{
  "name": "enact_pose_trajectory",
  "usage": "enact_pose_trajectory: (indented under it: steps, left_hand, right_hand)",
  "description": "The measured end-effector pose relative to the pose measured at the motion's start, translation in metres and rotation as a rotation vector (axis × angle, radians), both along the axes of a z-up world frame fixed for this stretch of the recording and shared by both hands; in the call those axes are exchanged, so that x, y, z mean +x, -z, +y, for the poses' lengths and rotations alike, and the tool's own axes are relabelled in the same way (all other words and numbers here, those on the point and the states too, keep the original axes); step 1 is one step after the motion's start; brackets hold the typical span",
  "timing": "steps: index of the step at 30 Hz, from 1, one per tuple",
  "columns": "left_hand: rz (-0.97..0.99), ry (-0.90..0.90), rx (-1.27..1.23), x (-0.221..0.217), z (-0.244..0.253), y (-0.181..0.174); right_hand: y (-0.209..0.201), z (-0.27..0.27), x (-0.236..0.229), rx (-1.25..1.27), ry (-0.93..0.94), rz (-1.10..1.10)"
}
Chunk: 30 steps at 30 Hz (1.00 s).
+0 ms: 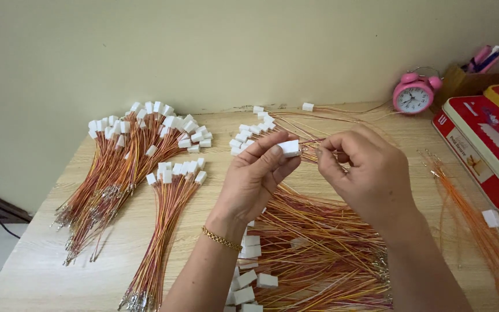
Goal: Insert pre-crimped electrical wires into white plastic connector housings and organize the finished bundles.
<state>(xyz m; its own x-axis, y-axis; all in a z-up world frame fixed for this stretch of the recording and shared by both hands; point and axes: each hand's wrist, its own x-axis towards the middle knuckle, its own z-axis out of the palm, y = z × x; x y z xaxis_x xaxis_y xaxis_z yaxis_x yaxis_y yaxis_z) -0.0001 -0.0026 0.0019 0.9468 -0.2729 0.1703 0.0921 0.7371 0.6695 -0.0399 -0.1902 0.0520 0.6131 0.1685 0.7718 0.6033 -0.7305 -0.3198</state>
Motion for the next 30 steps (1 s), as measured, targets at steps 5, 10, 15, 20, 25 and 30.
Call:
enact_pose_trajectory:
  steps: [5,10,15,20,25,30]
  left_hand:
    - [0.028,-0.006,0.06,0.004,0.002,0.0]
    - [-0.014,0.016,0.085,0.001,0.002,0.0]
    - [-0.038,0.038,0.042,0.002,0.001,0.003]
    - [-0.05,0.027,0.051,0.003,0.003,0.005]
    - [-0.07,0.021,0.109,0.007,0.005,0.008]
    - [0.018,0.005,0.188,0.019,0.011,0.022]
  right_hand:
    - [0.002,0.0,0.003,-0.004,-0.052,0.056]
    - [0.006,-0.002,0.006,-0.001,-0.014,0.031]
    - [0.005,0.002,0.003,-0.029,-0.028,0.041]
    - [0.006,0.001,0.005,-0.049,-0.065,0.05]
    - [0.009,-0.005,0.011,-0.076,-0.085,0.123]
    - [0.011,-0.003,0.017,0.08,-0.196,0.351]
